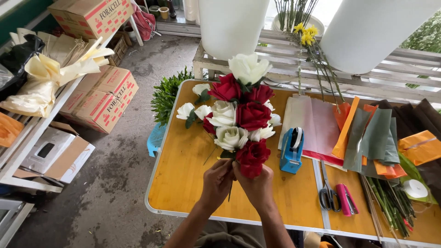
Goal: The person arranges red and white artificial roses into a bouquet on a wooden table. They gather the stems, adjust the flower positions, and secure the arrangement using a blue tape dispenser and floral tape. The person also handles individual roses and greenery while assembling the bouquet.
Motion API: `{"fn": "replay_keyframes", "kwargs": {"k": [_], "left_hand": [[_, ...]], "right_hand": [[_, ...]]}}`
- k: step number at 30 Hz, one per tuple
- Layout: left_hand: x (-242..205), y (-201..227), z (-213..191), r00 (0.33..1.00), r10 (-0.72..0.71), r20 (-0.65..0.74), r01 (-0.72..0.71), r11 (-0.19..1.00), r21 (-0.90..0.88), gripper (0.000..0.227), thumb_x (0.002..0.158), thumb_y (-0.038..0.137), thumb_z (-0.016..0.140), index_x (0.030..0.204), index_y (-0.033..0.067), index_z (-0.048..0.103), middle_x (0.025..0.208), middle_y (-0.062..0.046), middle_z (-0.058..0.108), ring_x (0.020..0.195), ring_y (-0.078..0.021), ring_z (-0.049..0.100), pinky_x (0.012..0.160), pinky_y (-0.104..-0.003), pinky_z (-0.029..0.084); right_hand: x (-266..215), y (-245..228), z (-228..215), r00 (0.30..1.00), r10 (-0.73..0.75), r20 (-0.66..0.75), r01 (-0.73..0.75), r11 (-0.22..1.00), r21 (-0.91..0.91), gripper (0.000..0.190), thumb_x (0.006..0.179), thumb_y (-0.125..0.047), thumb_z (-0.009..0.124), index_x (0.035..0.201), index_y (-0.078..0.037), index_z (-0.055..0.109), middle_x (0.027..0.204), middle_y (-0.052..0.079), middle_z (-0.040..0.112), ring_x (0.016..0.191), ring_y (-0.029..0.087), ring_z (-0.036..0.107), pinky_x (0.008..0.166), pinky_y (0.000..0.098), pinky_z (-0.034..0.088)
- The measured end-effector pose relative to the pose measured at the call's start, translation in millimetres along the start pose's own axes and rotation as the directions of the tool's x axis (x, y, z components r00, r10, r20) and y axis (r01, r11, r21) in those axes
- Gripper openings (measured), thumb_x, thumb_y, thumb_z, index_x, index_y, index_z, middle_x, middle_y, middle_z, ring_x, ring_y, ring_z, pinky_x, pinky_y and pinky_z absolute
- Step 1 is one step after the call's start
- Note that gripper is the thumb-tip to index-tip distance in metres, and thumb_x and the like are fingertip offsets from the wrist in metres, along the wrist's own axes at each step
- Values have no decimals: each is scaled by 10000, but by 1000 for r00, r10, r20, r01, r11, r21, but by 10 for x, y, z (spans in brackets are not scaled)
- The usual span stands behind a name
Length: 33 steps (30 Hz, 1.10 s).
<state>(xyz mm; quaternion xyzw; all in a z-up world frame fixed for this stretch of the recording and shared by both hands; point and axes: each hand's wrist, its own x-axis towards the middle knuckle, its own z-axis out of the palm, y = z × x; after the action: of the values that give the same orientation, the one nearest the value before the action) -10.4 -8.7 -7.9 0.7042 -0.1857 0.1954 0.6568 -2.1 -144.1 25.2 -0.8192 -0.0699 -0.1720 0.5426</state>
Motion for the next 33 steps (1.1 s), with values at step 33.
{"fn": "replay_keyframes", "kwargs": {"k": [33], "left_hand": [[-59,-506,-1044,888,-352,294,410,318,-855,203,1013,61,635,1203,-11,637,988,-97,684,809,-169,630,705,-284,531]], "right_hand": [[-396,887,451,984,77,162,-82,996,23,203,974,-221,662,924,-59,774,743,41,681,650,131,594,575,285,452]]}}
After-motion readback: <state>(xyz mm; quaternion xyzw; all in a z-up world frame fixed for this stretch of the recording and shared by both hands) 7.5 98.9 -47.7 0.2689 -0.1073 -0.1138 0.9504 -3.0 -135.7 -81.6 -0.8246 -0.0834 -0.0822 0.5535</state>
